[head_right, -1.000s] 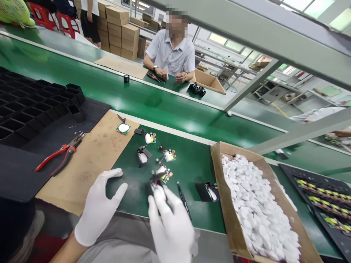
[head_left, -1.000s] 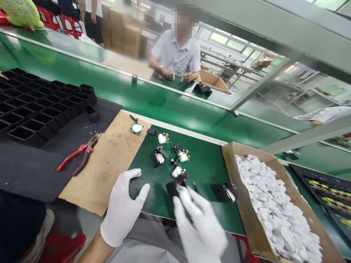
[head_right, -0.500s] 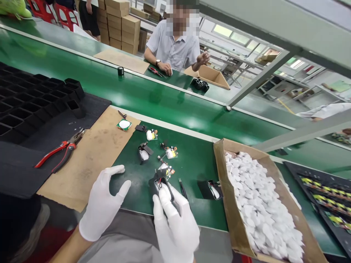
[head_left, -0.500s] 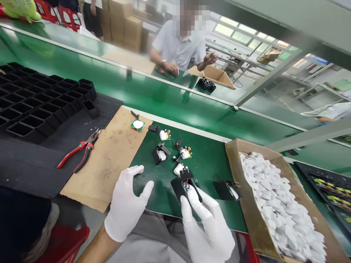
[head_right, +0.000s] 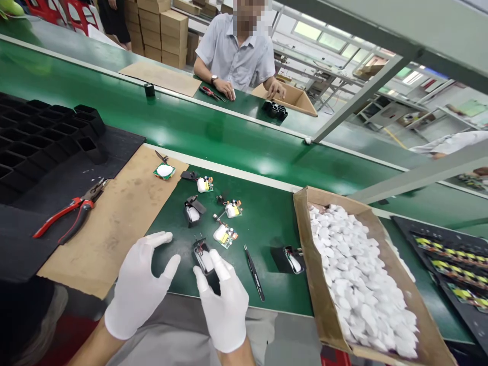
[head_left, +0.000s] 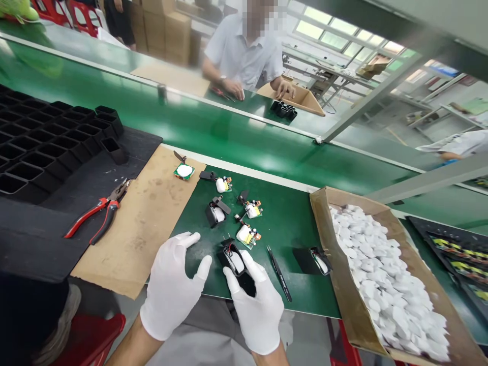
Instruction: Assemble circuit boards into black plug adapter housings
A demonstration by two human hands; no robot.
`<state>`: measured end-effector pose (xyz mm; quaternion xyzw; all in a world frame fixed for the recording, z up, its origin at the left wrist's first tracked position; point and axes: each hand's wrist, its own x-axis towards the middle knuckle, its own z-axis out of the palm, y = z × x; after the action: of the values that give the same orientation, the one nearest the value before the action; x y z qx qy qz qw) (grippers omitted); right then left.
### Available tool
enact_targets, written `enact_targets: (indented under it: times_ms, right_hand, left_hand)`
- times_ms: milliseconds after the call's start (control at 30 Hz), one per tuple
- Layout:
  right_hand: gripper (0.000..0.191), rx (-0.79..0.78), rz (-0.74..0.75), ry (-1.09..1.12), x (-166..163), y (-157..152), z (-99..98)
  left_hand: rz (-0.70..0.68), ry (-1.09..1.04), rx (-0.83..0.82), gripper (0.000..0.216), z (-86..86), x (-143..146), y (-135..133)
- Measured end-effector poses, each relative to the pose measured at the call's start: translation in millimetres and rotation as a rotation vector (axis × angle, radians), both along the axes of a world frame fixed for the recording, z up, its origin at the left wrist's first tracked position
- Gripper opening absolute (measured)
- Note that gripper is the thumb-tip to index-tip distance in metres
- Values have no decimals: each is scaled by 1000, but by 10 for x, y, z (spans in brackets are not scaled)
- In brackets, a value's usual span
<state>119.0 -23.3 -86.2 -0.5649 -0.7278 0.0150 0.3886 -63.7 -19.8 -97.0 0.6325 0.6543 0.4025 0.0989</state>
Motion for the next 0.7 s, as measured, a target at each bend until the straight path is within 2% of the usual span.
enact_targets:
  times_ms: [167, 333, 433, 533, 633, 700]
  right_hand:
    - [42, -97, 103, -106, 24, 55, 2]
    - [35, -101, 174, -84, 52, 139, 24]
    - [33, -99, 171, -70, 71, 133, 17]
    - [37, -121, 119, -35, 103, 78, 1]
    - [43, -195, 44, 115, 147, 28, 17]
    - [41, -256, 69, 207, 182, 24, 47]
  left_hand:
    - [-212, 176, 12, 48, 63, -24, -38]
    - [-295, 203, -36, 52, 176, 49, 41]
    - [-258, 202, -26, 55, 156, 196, 93]
    - [-153, 197, 6, 54, 104, 358, 113]
    - [-92, 215, 55, 41, 102, 444, 111]
    - [-87, 207, 65, 39, 124, 447, 107]
